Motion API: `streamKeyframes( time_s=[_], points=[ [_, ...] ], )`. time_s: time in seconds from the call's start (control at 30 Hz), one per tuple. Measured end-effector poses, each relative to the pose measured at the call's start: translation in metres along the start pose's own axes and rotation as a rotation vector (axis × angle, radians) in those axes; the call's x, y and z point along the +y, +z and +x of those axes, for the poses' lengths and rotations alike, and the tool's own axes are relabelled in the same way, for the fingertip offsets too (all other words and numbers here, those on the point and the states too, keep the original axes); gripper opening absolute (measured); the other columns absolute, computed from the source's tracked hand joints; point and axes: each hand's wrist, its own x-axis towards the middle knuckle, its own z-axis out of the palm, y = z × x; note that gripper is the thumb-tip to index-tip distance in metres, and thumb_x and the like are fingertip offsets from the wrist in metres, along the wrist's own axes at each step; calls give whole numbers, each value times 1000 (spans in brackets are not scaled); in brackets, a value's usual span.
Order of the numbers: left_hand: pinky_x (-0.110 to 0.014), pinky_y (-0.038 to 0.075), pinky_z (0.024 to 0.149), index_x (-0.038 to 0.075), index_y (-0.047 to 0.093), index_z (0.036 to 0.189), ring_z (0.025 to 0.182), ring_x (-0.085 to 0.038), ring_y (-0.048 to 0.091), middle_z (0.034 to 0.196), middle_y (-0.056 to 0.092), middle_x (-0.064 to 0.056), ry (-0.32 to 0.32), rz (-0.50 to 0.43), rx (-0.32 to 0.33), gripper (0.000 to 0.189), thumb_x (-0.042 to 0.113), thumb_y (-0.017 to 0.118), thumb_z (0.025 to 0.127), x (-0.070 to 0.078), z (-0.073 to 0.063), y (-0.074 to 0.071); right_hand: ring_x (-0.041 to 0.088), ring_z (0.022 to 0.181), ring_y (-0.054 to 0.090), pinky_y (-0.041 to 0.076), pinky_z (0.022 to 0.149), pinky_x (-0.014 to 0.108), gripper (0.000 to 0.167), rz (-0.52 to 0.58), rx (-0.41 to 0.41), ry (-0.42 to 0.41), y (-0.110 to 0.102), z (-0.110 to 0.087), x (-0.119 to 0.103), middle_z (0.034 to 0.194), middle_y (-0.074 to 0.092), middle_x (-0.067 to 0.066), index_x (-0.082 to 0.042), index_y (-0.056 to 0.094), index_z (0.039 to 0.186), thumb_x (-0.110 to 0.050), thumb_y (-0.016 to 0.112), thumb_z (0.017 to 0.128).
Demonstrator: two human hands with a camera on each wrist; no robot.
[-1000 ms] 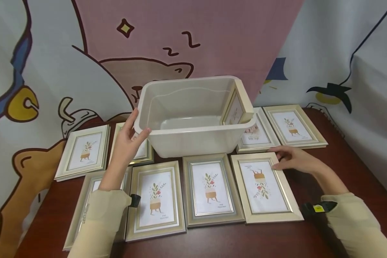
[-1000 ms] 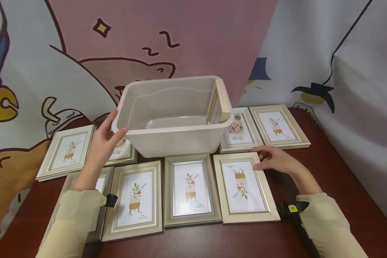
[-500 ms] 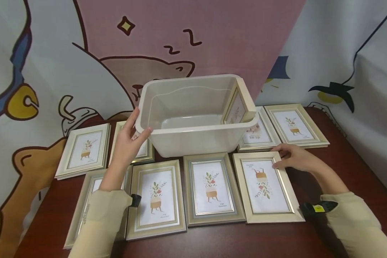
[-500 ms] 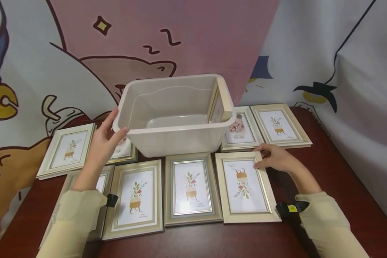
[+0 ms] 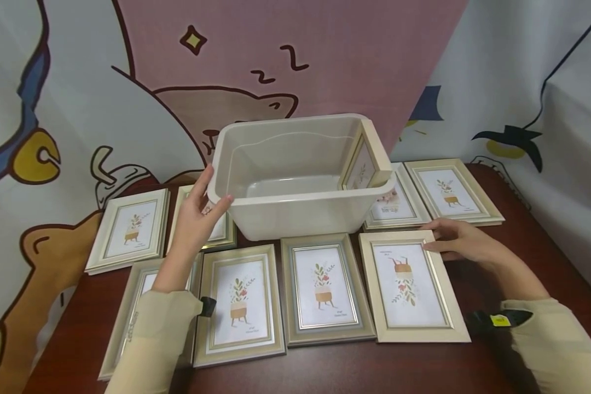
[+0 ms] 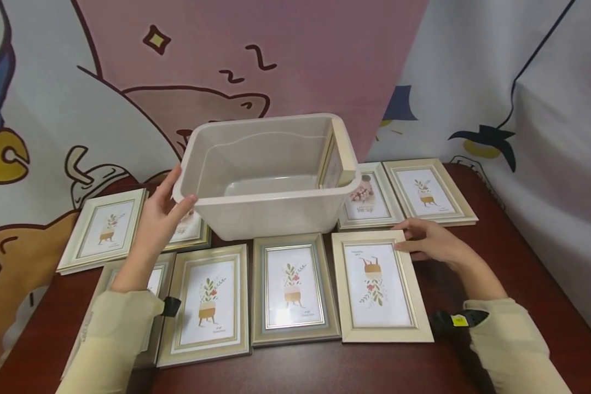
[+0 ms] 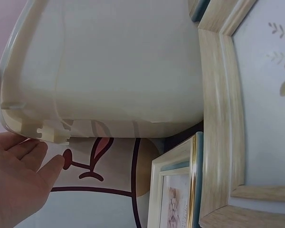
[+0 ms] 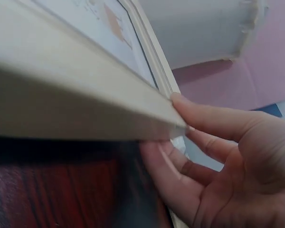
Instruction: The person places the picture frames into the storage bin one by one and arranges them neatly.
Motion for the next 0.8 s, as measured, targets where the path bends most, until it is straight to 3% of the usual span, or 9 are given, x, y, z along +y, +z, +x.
streamKeyframes(
  time_s=[0.17,0.27,0.8],
  points=[
    [-39,38,118,16,29,158,151,-20,30,166,22,2,1,-4,2,70,20,64,98,1,2,-1,10,93,70,63,78,28,30,66,0,-43,-11,-6,-1,105,70,-10,-10,58,127,-11,62,98],
    [-38,38,118,15,29,158,151,-20,30,166,22,3,-1,-10,2,69,19,63,98,1,4,-1,9,93,71,63,77,28,28,107,-8,-82,-16,-9,-2,106,72,-16,-19,63,123,-7,59,99],
    [-38,39,117,15,29,158,152,-19,28,166,23,3,7,-13,5,69,18,63,98,2,10,-3,11,90,74,64,75,27,33,175,82,-178,-25,-15,-9,108,75,-13,-18,66,125,-2,57,98]
  ],
)
